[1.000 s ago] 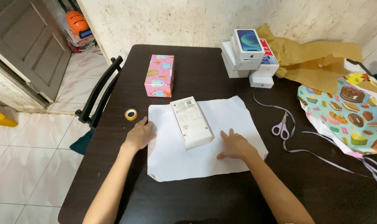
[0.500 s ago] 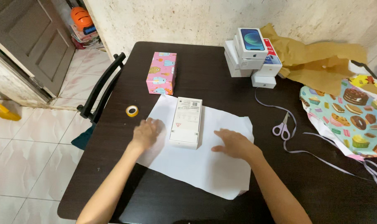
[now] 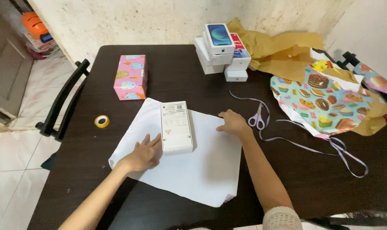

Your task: The person wraps a rectangular box with pink patterned wrapping paper, folds the edges, and secures them with tape. They then place a white phone box on a sheet of white paper and begin to wrap it.

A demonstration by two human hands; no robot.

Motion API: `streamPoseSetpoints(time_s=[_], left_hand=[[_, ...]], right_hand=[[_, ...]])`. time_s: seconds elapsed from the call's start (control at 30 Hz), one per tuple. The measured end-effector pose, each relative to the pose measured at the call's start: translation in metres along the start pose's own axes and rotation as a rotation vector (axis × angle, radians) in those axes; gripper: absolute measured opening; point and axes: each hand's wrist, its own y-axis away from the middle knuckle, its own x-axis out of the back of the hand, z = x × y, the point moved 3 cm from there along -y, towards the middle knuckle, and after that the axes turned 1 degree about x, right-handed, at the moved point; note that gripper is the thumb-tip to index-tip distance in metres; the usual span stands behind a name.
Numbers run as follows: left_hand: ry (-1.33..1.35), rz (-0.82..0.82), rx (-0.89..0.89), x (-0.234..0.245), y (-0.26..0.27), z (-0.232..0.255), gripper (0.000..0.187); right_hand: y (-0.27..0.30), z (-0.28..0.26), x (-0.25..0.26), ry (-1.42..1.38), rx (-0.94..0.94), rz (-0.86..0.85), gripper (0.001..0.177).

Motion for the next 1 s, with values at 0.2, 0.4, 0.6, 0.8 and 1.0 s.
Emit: streamPoseSetpoints(time_s=[0.2, 0.4, 0.6, 0.8, 1.0], left_hand=[[0.148, -0.041, -0.306, 0.017, -0.054, -0.013, 0.099], [-0.247, 0.594, -0.018, 0.059, -0.107, -0.022, 0.066], [0.177, 0.59, -0.11, 0.054, -0.077, 0.046, 0.091], [0.133, 0.486, -0.096, 0.06, -0.064, 0.046, 0.107], [0.258, 0.502, -0.155, 0.075, -0.074, -0.012, 0.108]], right_hand=[[0.003, 0.023, 0.017, 0.134, -0.082, -0.247, 0.045], [-0.002, 0.026, -0.009, -0.244, -0.146, -0.43, 0.028], [-0.008, 0.019, -0.017, -0.288, -0.143, -0.502, 0.022], [-0.009, 0.024, -0.021, -0.295, -0.151, -0.495, 0.023], [-0.015, 0.029, -0.027, -0.308, -0.144, -0.509, 0.026]])
